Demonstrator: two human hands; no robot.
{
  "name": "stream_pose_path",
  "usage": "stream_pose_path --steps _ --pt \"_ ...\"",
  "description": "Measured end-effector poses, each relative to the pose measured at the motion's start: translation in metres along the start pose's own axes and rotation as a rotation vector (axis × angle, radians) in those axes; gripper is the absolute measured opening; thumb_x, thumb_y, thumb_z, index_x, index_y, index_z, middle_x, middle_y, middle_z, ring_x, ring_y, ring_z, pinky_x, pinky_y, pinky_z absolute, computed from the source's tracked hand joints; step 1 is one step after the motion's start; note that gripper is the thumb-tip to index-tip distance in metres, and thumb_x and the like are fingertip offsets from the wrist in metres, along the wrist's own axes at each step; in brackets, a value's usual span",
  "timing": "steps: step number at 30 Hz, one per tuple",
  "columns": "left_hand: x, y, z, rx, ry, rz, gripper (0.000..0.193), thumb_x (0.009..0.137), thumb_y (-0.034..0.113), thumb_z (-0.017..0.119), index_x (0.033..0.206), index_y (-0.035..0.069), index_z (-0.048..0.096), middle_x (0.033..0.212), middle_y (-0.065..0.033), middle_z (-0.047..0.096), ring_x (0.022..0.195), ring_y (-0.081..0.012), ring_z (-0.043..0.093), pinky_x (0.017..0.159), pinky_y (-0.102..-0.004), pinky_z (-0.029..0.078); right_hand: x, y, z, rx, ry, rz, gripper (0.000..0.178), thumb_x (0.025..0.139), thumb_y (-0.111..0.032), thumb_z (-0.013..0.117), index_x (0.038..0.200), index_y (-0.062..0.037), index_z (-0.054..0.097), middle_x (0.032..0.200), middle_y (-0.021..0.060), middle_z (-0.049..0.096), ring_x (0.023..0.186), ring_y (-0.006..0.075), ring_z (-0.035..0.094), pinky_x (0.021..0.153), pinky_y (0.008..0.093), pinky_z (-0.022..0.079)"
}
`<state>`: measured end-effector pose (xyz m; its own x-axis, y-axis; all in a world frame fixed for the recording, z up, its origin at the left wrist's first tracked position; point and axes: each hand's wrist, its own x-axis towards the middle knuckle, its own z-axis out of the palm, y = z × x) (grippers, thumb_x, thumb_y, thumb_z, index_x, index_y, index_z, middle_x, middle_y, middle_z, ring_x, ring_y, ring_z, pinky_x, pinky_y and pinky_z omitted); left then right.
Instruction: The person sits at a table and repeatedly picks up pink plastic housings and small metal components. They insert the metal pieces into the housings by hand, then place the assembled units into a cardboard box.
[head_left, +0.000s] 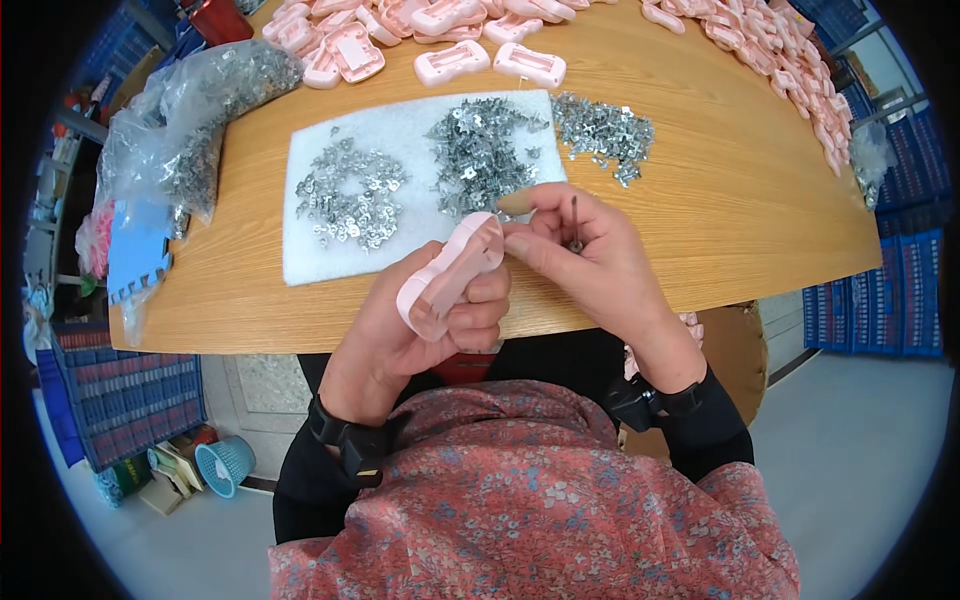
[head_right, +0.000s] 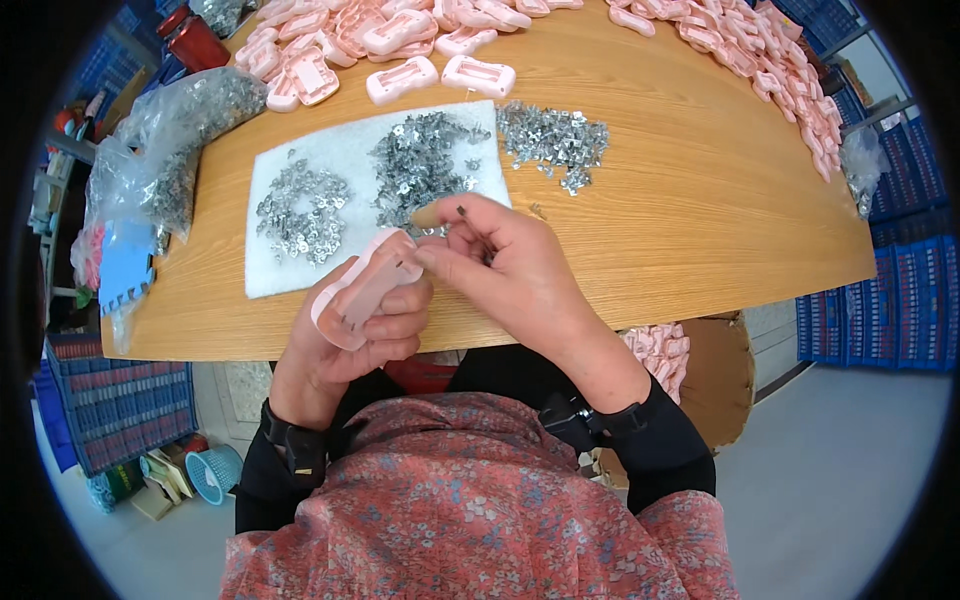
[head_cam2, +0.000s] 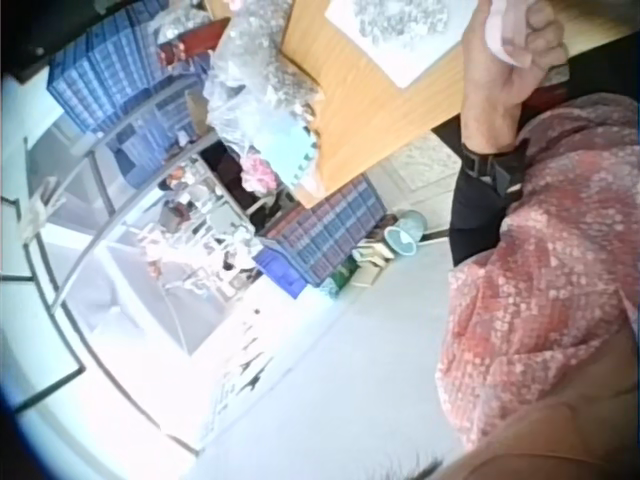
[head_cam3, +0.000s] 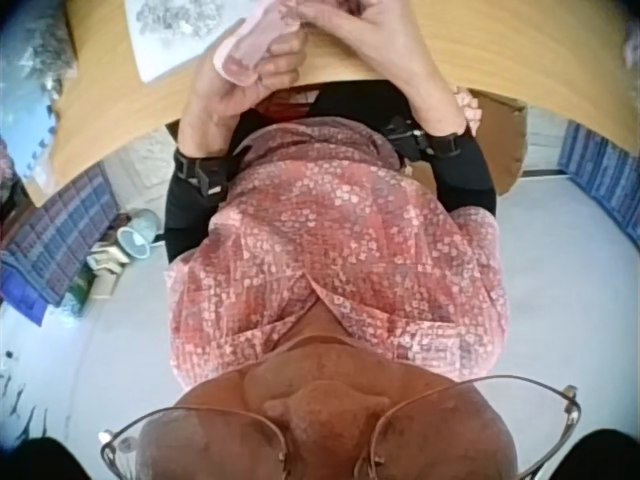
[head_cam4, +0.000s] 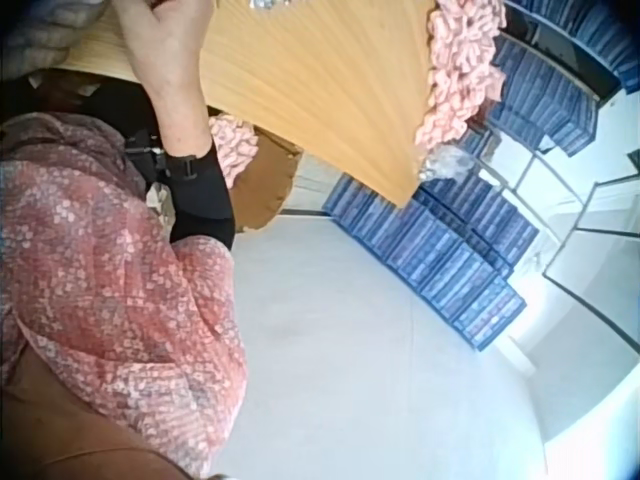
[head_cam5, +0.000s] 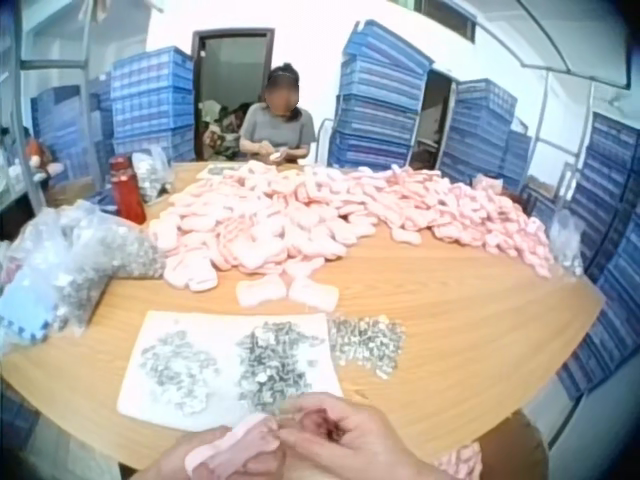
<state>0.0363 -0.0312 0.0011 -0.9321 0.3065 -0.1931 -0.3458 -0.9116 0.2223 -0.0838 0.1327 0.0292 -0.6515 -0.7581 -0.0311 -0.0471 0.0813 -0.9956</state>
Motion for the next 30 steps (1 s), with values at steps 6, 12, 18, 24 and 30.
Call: stream_pose_path --steps 6,12,18,24,30 --pt "0.001 -0.003 0.001 -0.05 0.008 0.044 0.04 0.102 0.031 0.036 0.132 0.01 0.05 0.08 0.0 0.04 0.063 -0.0106 0.036 0.056 -0.0249 0.032 -0.012 -0.004 0.008 -0.074 -0.037 0.044 0.016 0.096 -0.008 0.063 0.108 0.0022 0.066 0.095 -0.0018 0.066 0.083 0.0029 0.057 0.075 0.0201 0.047" --pt "0.0 -0.005 -0.002 -0.03 0.005 0.08 0.046 0.102 0.032 0.035 0.139 0.007 0.046 0.079 0.0013 0.043 0.063 -0.01 0.039 0.057 -0.0252 0.032 -0.017 0.003 0.02 0.105 0.038 -0.027 0.014 0.093 -0.007 0.063 0.106 -0.0013 0.065 0.078 0.0013 0.063 0.07 0.0045 0.057 0.064 0.023 0.047" --pt "0.001 -0.008 -0.004 0.107 0.064 0.153 0.059 0.1 0.044 0.048 0.143 0.005 0.04 0.089 -0.0026 0.055 0.061 -0.0087 0.046 0.051 -0.0242 0.036 -0.016 0.006 0.021 -0.61 0.07 -0.634 0.016 0.08 -0.006 0.068 0.095 -0.002 0.064 0.074 0.0068 0.061 0.065 0.0215 0.063 0.059 0.0334 0.05" --pt "0.006 -0.01 0.005 0.264 0.268 0.207 0.053 0.104 0.037 0.042 0.142 0.0 0.042 0.08 -0.0006 0.051 0.058 -0.0081 0.046 0.05 -0.0245 0.037 -0.02 0.005 0.026 -0.806 -0.015 -0.715 0.021 0.072 -0.012 0.071 0.091 -0.0072 0.064 0.07 0.0076 0.058 0.063 0.025 0.061 0.054 0.0377 0.048" --pt "0.006 -0.01 -0.004 -0.085 0.028 0.059 0.048 0.105 0.043 0.037 0.137 0.009 0.05 0.075 -0.003 0.051 0.051 -0.0109 0.043 0.045 -0.0243 0.036 -0.018 -0.004 0.01 -0.596 0.165 -0.519 0.021 0.081 -0.009 0.072 0.099 -0.004 0.064 0.074 0.0065 0.061 0.061 0.0208 0.06 0.056 0.0314 0.049"
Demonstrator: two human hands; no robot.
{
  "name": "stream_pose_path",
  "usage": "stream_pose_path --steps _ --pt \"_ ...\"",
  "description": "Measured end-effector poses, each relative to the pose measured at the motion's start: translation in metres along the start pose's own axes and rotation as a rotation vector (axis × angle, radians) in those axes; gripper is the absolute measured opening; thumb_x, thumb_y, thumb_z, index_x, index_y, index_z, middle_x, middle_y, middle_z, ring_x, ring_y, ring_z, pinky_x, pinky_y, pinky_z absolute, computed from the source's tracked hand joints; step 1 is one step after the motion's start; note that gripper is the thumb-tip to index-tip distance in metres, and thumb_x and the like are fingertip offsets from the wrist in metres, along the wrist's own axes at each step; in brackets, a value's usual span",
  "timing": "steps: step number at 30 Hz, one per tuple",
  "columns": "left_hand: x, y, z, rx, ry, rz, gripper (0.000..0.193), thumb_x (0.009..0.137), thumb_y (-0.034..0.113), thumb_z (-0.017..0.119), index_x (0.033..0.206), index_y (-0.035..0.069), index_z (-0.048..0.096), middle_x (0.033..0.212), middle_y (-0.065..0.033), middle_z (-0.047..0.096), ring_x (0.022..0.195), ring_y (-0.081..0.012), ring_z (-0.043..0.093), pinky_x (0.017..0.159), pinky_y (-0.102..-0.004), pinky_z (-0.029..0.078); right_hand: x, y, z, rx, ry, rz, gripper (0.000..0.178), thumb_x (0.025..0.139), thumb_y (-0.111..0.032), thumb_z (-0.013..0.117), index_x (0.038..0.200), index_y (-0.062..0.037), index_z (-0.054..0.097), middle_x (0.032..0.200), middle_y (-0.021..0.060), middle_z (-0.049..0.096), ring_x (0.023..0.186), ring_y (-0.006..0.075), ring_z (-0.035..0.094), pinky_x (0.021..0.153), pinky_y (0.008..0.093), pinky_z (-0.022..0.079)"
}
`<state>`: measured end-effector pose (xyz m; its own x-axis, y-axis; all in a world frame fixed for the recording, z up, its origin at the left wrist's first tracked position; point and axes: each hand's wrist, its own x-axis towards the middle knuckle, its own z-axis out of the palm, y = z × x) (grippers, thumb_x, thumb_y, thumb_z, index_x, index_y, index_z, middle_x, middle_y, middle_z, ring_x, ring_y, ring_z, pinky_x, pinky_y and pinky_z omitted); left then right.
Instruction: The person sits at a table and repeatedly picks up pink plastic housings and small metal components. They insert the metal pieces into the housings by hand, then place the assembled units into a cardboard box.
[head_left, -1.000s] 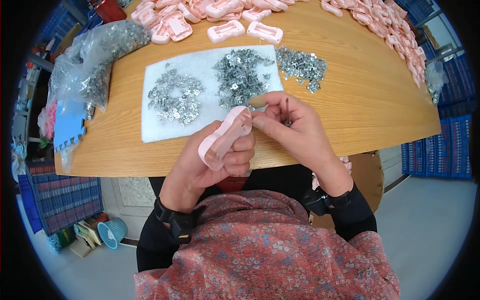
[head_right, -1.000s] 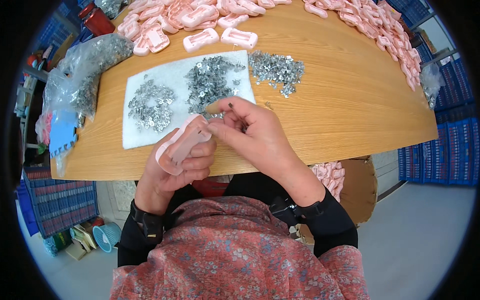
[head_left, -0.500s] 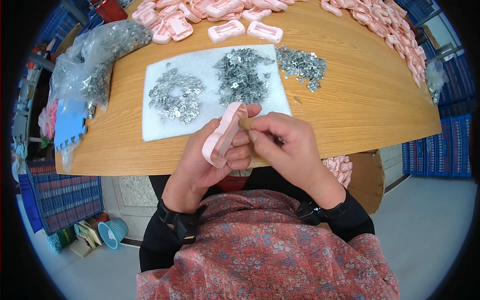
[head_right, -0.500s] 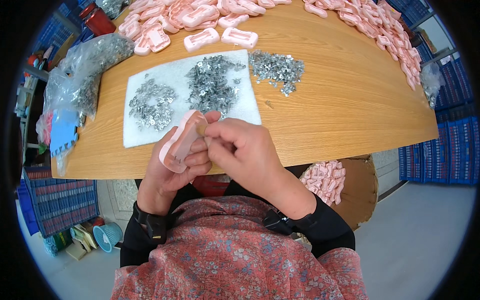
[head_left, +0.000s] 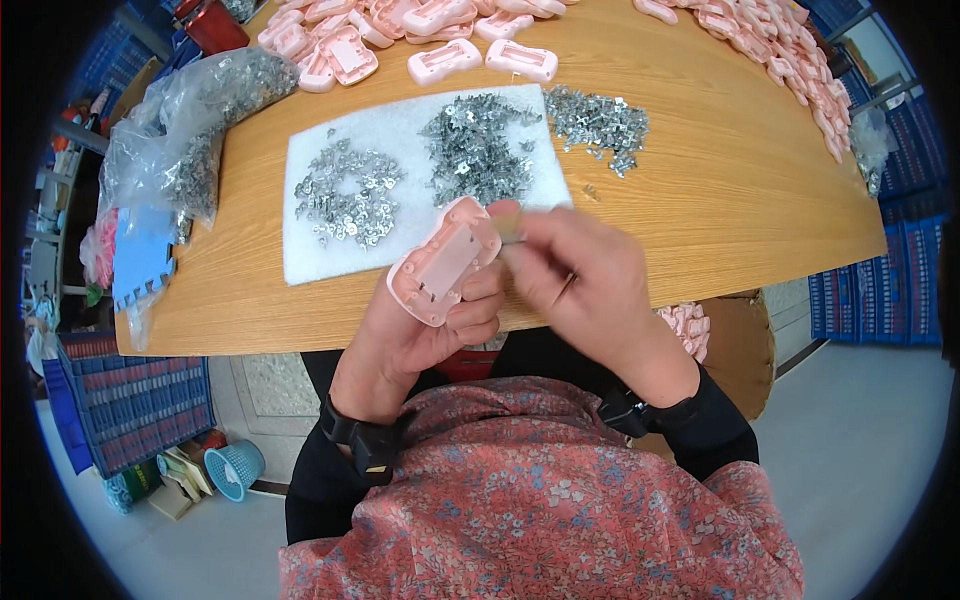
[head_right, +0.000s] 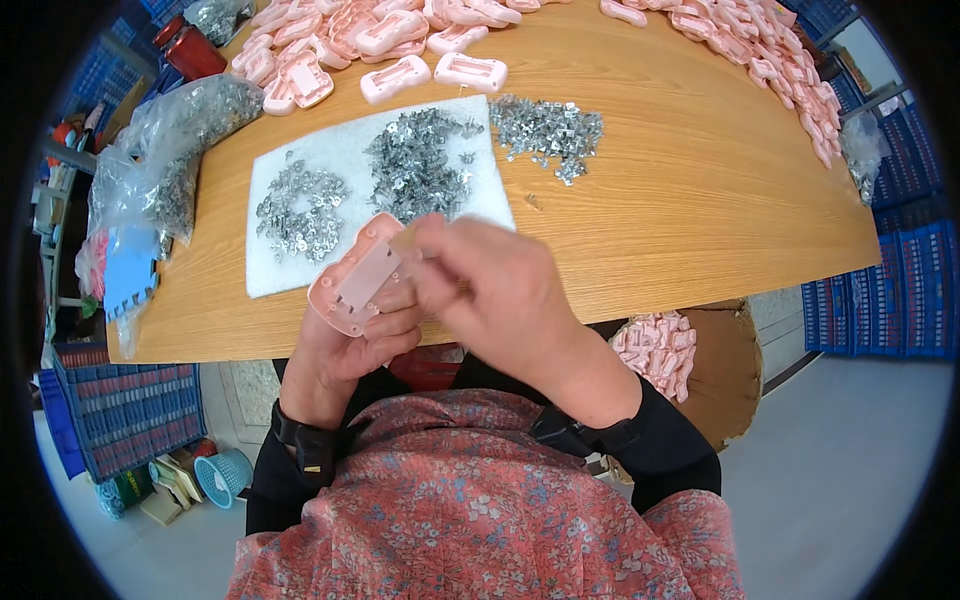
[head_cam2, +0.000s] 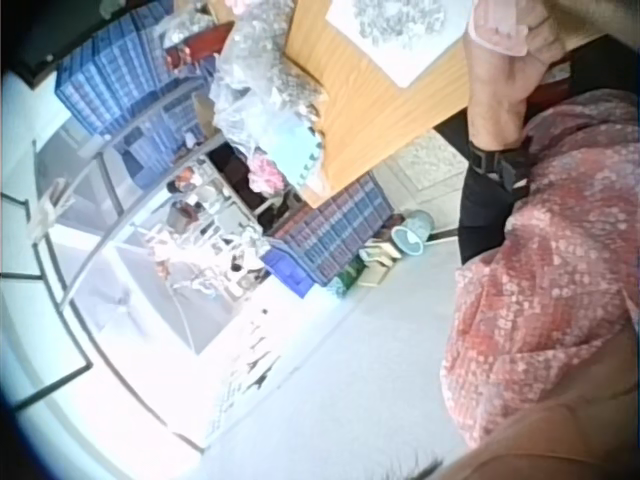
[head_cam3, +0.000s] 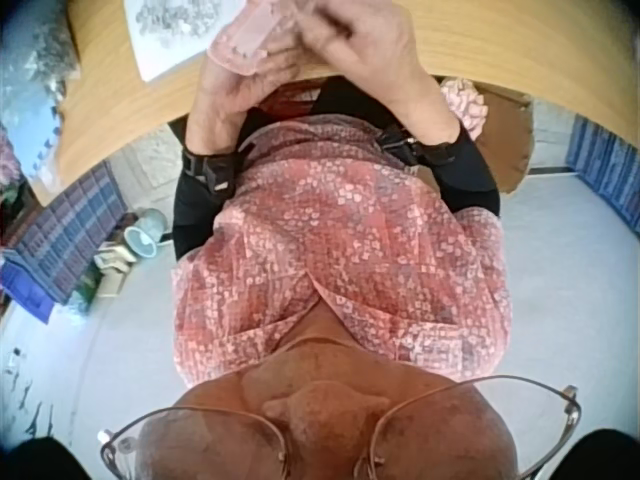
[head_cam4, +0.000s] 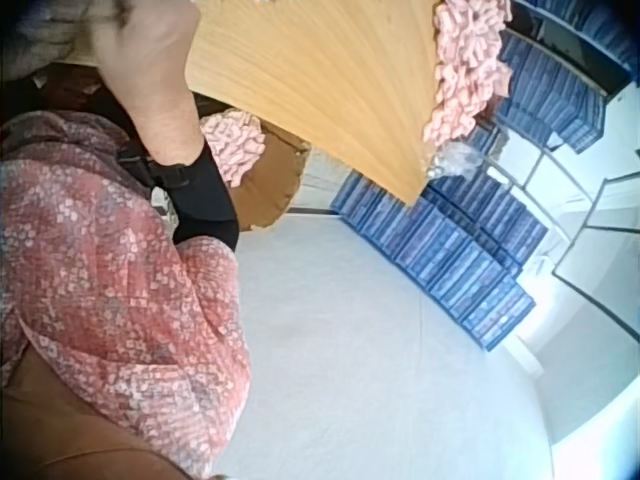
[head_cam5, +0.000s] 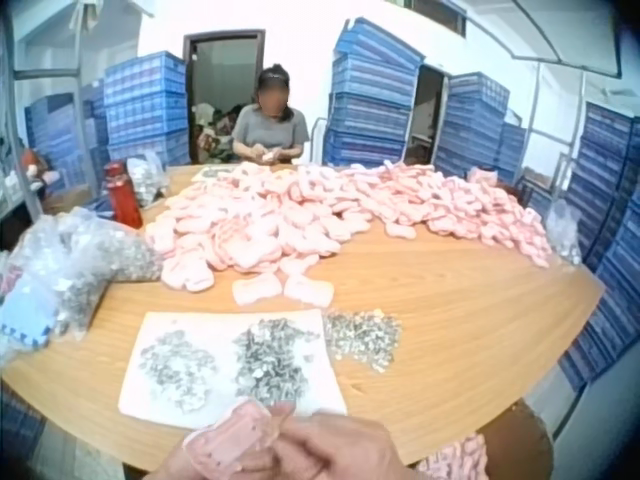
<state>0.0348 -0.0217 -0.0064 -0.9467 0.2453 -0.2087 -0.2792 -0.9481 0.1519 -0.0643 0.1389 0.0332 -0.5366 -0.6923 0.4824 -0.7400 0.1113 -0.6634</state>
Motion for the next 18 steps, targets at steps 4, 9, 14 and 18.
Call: stream_pose_path --steps 4,9,14,18 --pt "0.002 -0.005 0.005 -0.071 -0.063 -0.088 0.049 0.105 0.049 0.033 0.126 0.011 0.056 0.071 -0.0026 0.047 0.047 -0.011 0.04 0.043 -0.0242 0.034 0.003 0.008 0.007 0.321 0.081 0.273 0.021 0.087 -0.014 0.073 0.1 -0.002 0.063 0.074 0.0038 0.062 0.062 0.0105 0.055 0.058 0.0262 0.047" --pt "0.003 -0.018 0.003 -0.068 -0.143 -0.1 0.041 0.105 0.044 0.037 0.121 0.012 0.055 0.076 -0.0031 0.051 0.053 -0.0111 0.045 0.048 -0.0248 0.035 -0.006 0.005 0.005 0.481 -0.089 0.464 0.023 0.088 -0.015 0.075 0.102 -0.0023 0.062 0.08 0.0009 0.064 0.069 0.004 0.055 0.06 0.0233 0.046" --pt "0.011 -0.032 0.02 0.278 -0.069 -0.184 0.044 0.105 0.045 0.036 0.125 0.01 0.052 0.087 -0.009 0.061 0.062 -0.0171 0.059 0.057 -0.0293 0.049 -0.02 0.009 -0.021 0.817 -0.063 0.575 0.023 0.089 -0.01 0.073 0.107 -0.0015 0.061 0.091 0.0004 0.067 0.08 0.0053 0.061 0.072 0.0204 0.049" --pt "0.016 -0.029 0.055 0.774 0.039 -0.229 0.05 0.105 0.042 0.04 0.138 0.005 0.043 0.091 -0.0138 0.067 0.074 -0.0212 0.067 0.07 -0.0312 0.057 -0.059 0.028 -0.091 0.704 0.062 0.754 0.027 0.086 -0.008 0.072 0.11 -0.005 0.062 0.094 0.0017 0.068 0.081 0.0081 0.064 0.071 0.0225 0.052"
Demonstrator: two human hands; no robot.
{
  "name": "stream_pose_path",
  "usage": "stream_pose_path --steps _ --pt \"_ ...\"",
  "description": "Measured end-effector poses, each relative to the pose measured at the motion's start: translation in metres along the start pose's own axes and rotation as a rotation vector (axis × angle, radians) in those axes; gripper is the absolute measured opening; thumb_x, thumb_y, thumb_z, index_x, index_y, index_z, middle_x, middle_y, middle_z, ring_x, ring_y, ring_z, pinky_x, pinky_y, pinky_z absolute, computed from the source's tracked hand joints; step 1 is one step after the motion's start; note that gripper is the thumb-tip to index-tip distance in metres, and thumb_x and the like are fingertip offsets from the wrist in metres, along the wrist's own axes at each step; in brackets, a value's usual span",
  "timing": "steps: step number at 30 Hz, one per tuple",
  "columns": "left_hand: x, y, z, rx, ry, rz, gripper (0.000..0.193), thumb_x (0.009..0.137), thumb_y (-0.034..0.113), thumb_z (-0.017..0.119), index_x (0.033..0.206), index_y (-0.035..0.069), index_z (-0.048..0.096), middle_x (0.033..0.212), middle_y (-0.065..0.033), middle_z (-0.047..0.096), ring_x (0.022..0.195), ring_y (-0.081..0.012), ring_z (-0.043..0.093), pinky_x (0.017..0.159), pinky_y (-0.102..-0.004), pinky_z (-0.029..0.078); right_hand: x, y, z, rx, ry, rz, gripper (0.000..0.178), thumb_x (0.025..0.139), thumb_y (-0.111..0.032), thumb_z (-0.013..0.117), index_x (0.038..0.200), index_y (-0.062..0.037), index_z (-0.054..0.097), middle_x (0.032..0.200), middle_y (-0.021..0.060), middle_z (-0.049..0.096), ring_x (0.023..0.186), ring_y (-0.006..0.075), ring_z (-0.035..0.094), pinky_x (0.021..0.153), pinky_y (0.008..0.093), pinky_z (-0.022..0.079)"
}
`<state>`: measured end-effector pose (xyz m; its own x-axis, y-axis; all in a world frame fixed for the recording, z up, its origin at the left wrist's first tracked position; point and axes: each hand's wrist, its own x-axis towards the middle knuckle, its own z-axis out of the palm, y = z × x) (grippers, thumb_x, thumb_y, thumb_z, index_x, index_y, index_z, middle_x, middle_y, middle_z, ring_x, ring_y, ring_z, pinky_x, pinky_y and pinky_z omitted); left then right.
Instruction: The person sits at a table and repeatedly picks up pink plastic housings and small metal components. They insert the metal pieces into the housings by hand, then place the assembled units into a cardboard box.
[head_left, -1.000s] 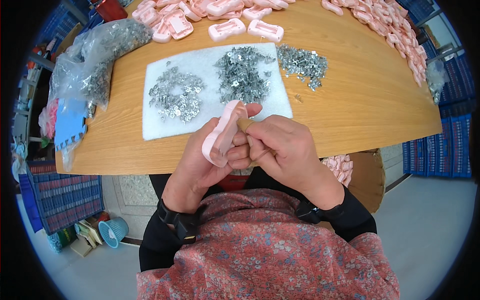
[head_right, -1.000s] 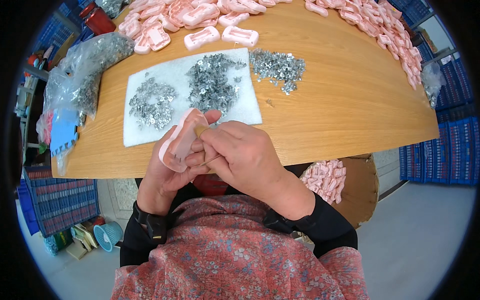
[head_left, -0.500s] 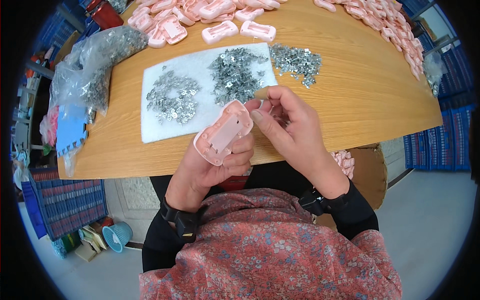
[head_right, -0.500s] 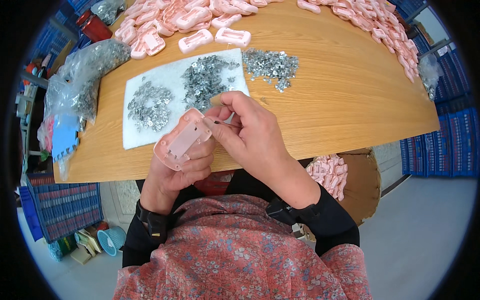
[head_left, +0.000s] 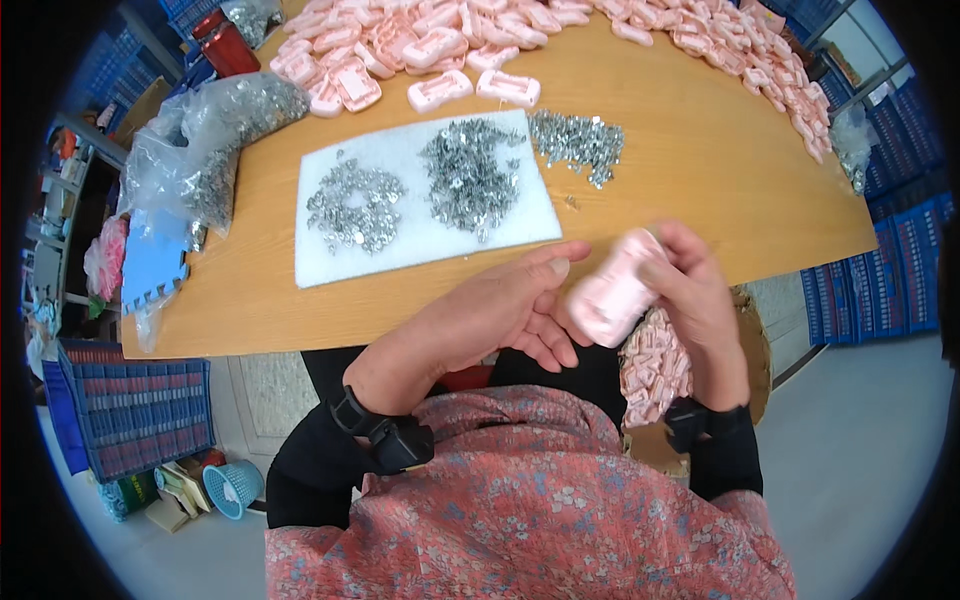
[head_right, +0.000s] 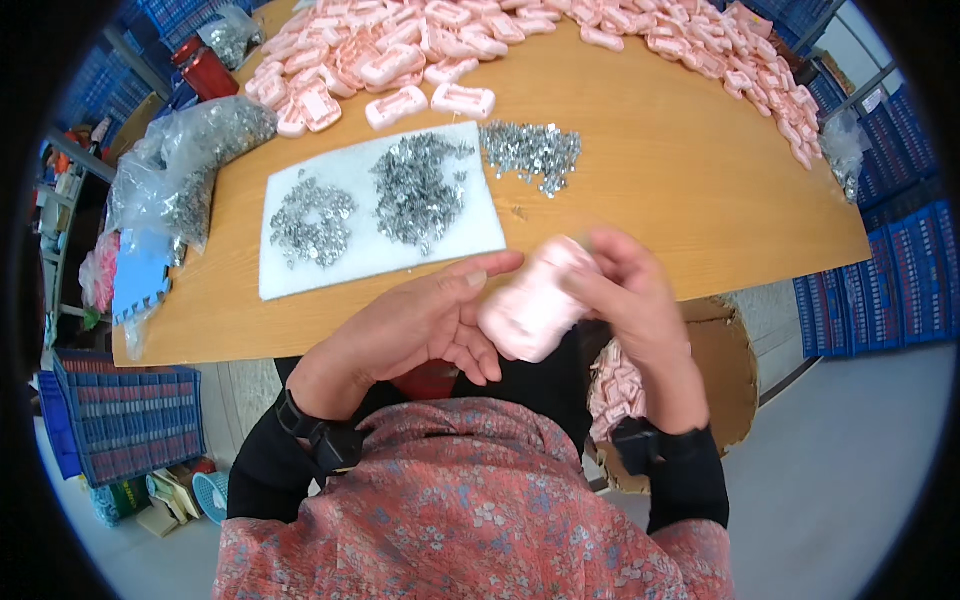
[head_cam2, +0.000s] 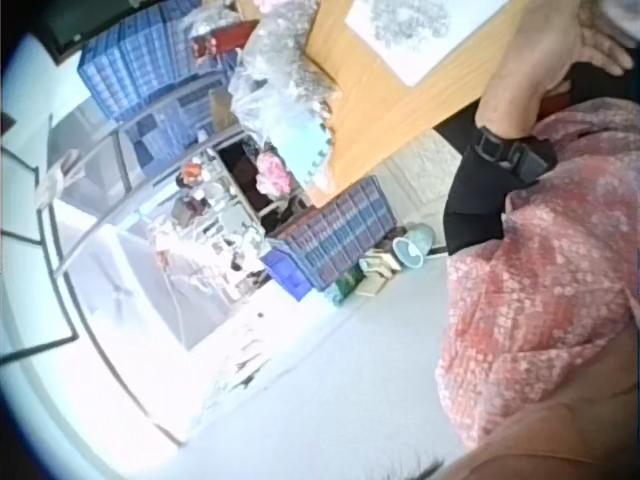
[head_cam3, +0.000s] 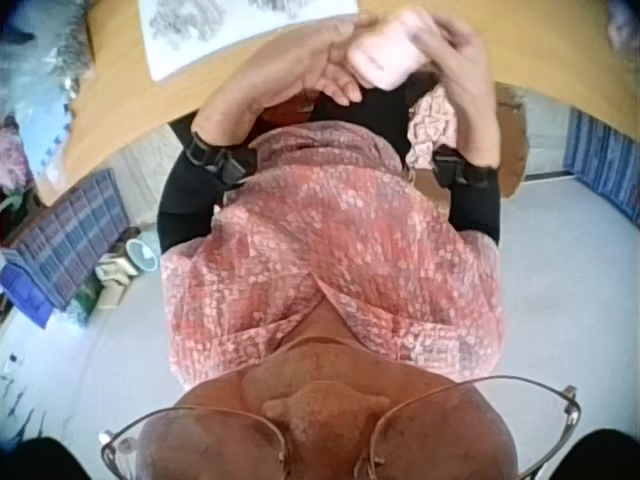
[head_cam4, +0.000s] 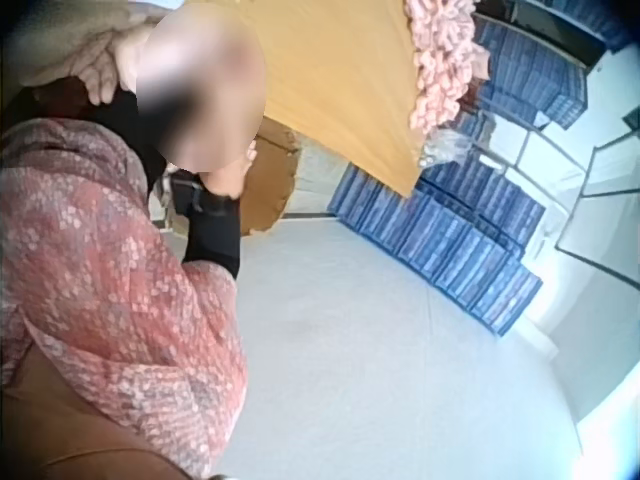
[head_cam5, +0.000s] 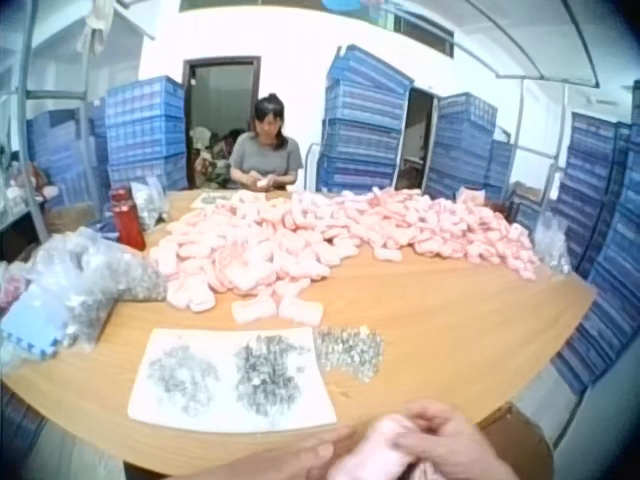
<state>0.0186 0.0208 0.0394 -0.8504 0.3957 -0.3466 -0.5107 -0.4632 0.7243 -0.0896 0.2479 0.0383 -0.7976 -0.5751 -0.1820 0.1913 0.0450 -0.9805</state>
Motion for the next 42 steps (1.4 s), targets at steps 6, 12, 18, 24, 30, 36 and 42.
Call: stream_pose_path --steps 6,12,18,24,30,36,42 --pt "0.0 0.056 -0.033 0.659 0.32 0.193 0.039 0.104 0.029 0.045 0.132 0.003 0.054 0.089 -0.0065 0.066 0.075 -0.0122 0.064 0.068 -0.0245 0.054 -0.074 0.049 -0.149 -0.378 0.277 0.166 0.021 0.086 -0.015 0.074 0.095 -0.0033 0.06 0.082 -0.0014 0.064 0.071 0.0063 0.058 0.059 0.0226 0.046" --pt "0.044 0.122 -0.089 1.309 0.769 0.393 0.034 0.095 0.02 0.058 0.125 0.004 0.062 0.092 -0.0071 0.067 0.079 -0.0173 0.063 0.074 -0.0299 0.053 -0.116 0.153 -0.232 -1.315 0.713 -0.178 0.027 0.088 -0.015 0.073 0.105 0.0032 0.062 0.088 0.0116 0.064 0.075 0.0192 0.061 0.069 0.0307 0.051" --pt "0.131 0.155 -0.134 1.939 0.651 0.587 0.044 0.084 0.013 0.065 0.127 0.009 0.061 0.117 -0.014 0.067 0.105 -0.0345 0.06 0.094 -0.0407 0.049 -0.083 0.133 -0.173 -0.884 0.696 -0.163 0.016 0.088 -0.004 0.068 0.103 0.0017 0.064 0.089 0.0127 0.063 0.074 0.0195 0.061 0.068 0.0304 0.051" --pt "0.175 0.17 -0.122 2.255 0.462 0.286 0.044 0.077 0.012 0.071 0.12 0.008 0.063 0.113 -0.0136 0.066 0.116 -0.0343 0.057 0.096 -0.0419 0.049 -0.078 0.082 -0.119 -0.921 0.674 -0.321 0.013 0.089 0.0 0.065 0.102 0.0018 0.064 0.09 0.0106 0.065 0.075 0.0163 0.061 0.068 0.0291 0.05" --pt "0.174 0.183 -0.131 1.885 0.563 0.332 0.041 0.072 0.02 0.076 0.108 0.006 0.065 0.104 -0.0164 0.067 0.103 -0.0329 0.064 0.09 -0.0399 0.051 -0.073 0.059 -0.101 -0.679 0.683 -0.382 0.011 0.093 -0.001 0.063 0.102 0.0044 0.065 0.092 0.0081 0.065 0.082 0.0124 0.059 0.072 0.0258 0.049" --pt "0.118 0.195 -0.123 1.694 0.894 0.588 0.045 0.079 0.026 0.07 0.116 0.002 0.062 0.103 -0.0181 0.07 0.093 -0.0327 0.069 0.085 -0.0405 0.054 -0.034 0.021 -0.067 -0.776 0.527 -0.396 0.013 0.088 -0.003 0.068 0.099 0.0032 0.065 0.083 0.0077 0.063 0.072 0.0129 0.058 0.066 0.0248 0.047" --pt "0.014 0.151 -0.118 0.49 0.541 0.55 0.048 0.093 0.019 0.055 0.134 -0.003 0.047 0.116 -0.0169 0.065 0.094 -0.0203 0.068 0.079 -0.0306 0.058 0.035 0.011 -0.025 -0.754 0.265 -0.401 0.018 0.085 -0.003 0.07 0.101 0.001 0.064 0.083 0.0098 0.064 0.072 0.0166 0.062 0.065 0.0281 0.05"
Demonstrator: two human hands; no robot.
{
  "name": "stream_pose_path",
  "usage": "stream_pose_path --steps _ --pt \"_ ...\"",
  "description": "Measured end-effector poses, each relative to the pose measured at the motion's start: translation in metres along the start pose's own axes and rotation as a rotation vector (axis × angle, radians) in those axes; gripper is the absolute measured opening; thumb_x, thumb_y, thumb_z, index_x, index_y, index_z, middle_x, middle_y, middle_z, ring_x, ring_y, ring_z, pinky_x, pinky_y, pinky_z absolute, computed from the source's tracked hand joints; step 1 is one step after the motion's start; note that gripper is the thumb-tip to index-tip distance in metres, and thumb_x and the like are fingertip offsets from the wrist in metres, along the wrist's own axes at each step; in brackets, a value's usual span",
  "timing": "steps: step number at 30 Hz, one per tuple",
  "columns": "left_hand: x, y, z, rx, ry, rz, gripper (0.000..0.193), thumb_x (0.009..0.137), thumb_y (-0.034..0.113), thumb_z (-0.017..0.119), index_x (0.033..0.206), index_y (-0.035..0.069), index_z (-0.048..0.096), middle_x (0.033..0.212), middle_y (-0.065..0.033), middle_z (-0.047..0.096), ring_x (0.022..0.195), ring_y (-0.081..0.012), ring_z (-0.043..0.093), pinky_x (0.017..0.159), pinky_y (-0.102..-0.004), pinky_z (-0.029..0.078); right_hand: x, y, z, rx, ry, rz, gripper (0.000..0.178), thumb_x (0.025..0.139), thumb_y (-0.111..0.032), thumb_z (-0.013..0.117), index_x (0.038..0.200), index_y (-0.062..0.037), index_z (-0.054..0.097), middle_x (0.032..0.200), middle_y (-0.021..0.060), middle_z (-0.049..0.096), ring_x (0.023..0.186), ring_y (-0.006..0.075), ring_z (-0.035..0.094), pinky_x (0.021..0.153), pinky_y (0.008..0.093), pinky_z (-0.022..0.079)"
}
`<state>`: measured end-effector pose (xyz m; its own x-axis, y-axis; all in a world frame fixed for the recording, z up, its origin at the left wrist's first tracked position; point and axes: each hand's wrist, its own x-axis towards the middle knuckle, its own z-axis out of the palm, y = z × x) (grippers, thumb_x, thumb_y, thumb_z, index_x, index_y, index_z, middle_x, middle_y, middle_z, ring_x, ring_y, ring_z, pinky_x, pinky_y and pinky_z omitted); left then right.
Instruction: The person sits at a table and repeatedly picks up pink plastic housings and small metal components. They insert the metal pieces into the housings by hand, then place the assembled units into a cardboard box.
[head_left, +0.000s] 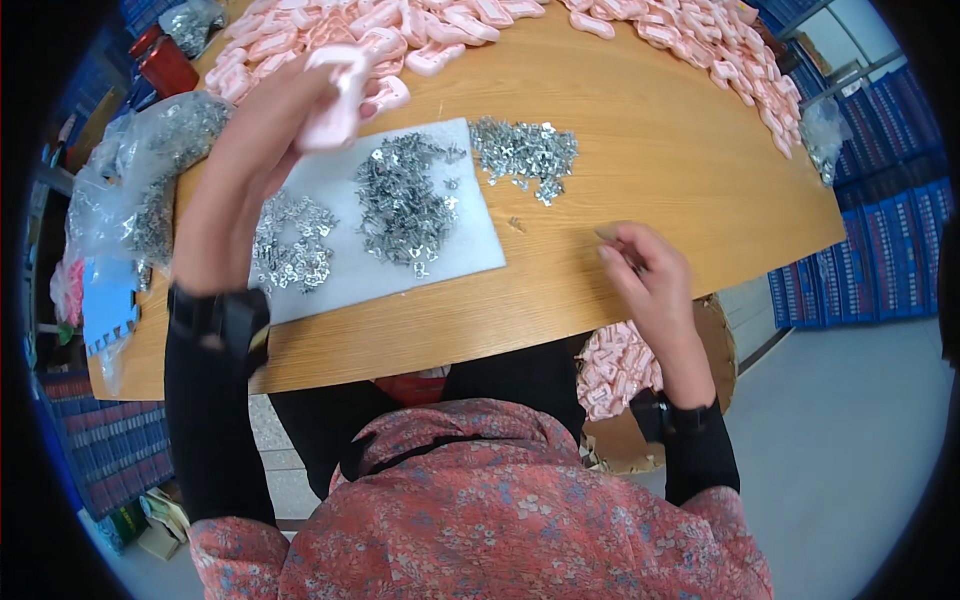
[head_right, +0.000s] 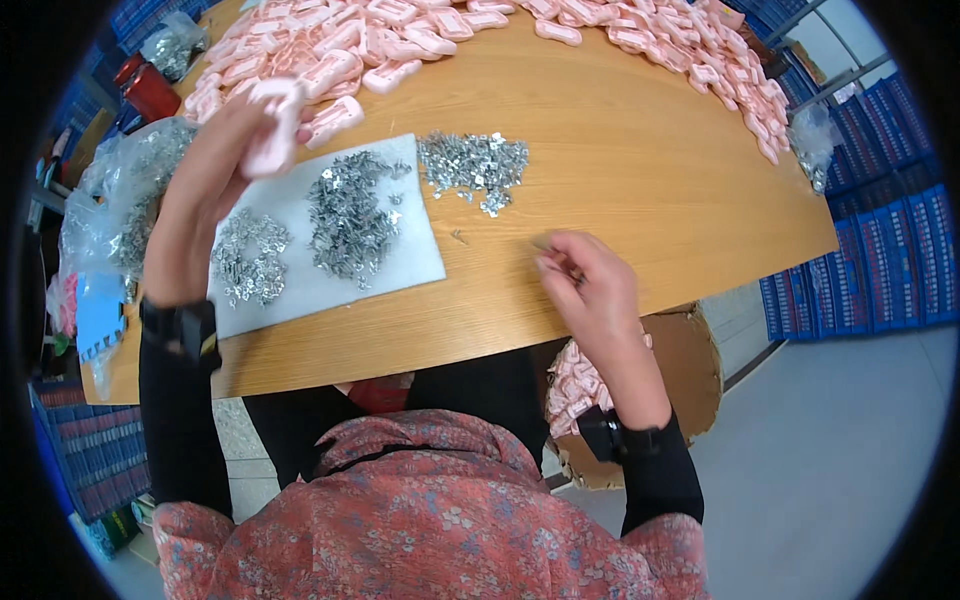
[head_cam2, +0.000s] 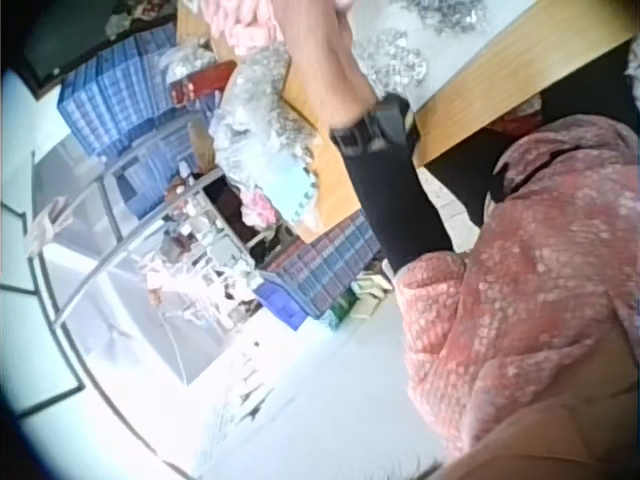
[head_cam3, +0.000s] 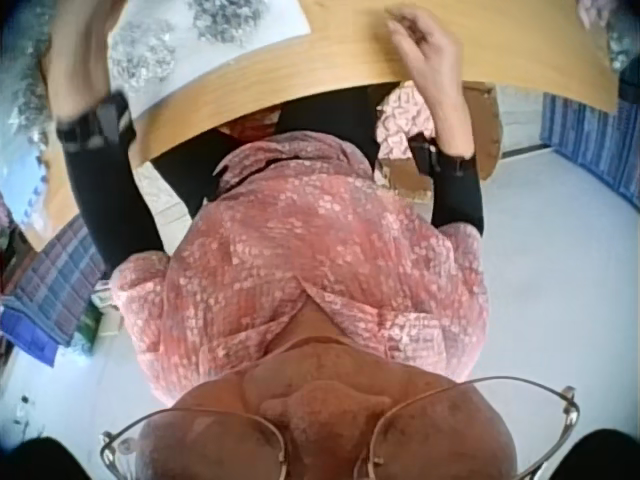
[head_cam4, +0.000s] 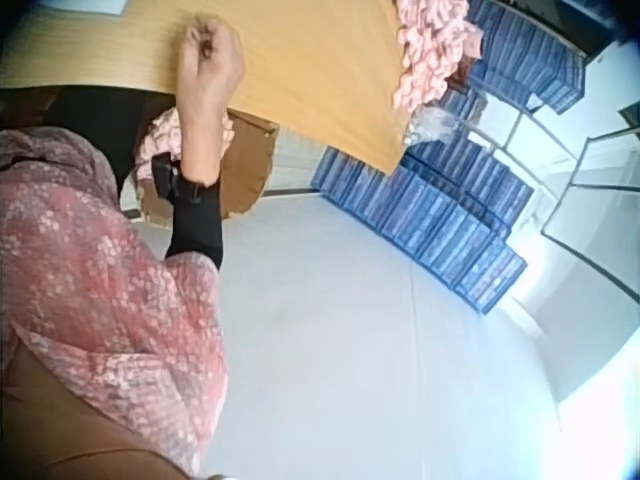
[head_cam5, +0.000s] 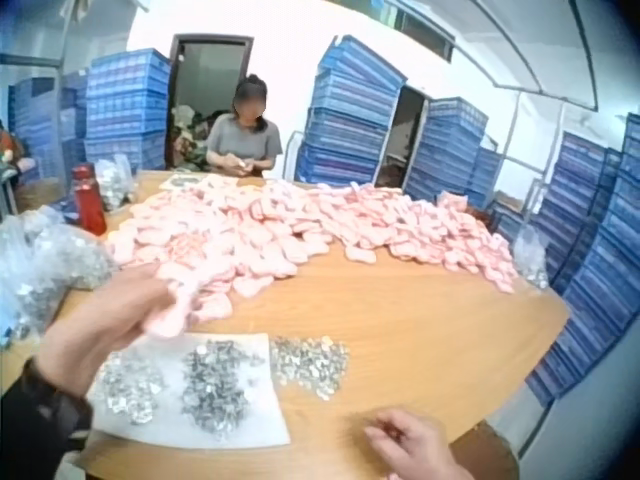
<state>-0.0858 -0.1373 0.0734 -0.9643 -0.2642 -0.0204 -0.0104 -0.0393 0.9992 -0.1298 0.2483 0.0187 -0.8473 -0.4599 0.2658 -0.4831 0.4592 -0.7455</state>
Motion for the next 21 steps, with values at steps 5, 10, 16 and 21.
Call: stream_pose_path --steps 5,10,16,21 --pt "-0.086 -0.02 0.014 -0.384 0.01 -0.21 0.061 0.086 0.008 0.054 0.145 0.001 0.038 0.112 -0.0156 0.062 0.096 -0.0235 0.067 0.077 -0.0448 0.062 0.029 -0.011 0.027 -0.072 -0.161 -0.011 0.019 0.086 -0.007 0.072 0.102 -0.0005 0.064 0.085 0.0049 0.066 0.074 0.0107 0.061 0.067 0.0264 0.05" --pt "-0.138 -0.053 0.021 -0.747 -0.032 -0.329 0.067 0.079 0.002 0.062 0.142 0.002 0.041 0.098 -0.0115 0.062 0.086 -0.023 0.066 0.077 -0.0482 0.062 0.04 -0.009 0.054 -0.032 -0.225 -0.026 0.02 0.084 -0.003 0.069 0.101 -0.0027 0.059 0.084 0.0111 0.065 0.076 0.0211 0.066 0.069 0.0313 0.053" --pt "-0.146 -0.055 0.059 -0.74 -0.017 -0.407 0.046 0.087 0.005 0.061 0.131 0.004 0.048 0.094 -0.0134 0.064 0.082 -0.023 0.067 0.074 -0.0406 0.062 0.035 -0.039 0.061 -0.02 -0.189 -0.142 0.02 0.08 0.001 0.069 0.096 -0.0033 0.057 0.081 0.0098 0.063 0.075 0.0233 0.065 0.067 0.0325 0.053" --pt "-0.127 -0.058 0.08 -0.736 -0.054 -0.447 0.047 0.089 0.008 0.066 0.132 0.0 0.047 0.094 -0.0102 0.065 0.082 -0.0203 0.068 0.075 -0.0342 0.059 0.026 -0.074 0.067 -0.133 -0.196 -0.598 0.024 0.072 0.002 0.071 0.09 -0.0068 0.057 0.08 0.0067 0.061 0.074 0.025 0.062 0.062 0.034 0.05"
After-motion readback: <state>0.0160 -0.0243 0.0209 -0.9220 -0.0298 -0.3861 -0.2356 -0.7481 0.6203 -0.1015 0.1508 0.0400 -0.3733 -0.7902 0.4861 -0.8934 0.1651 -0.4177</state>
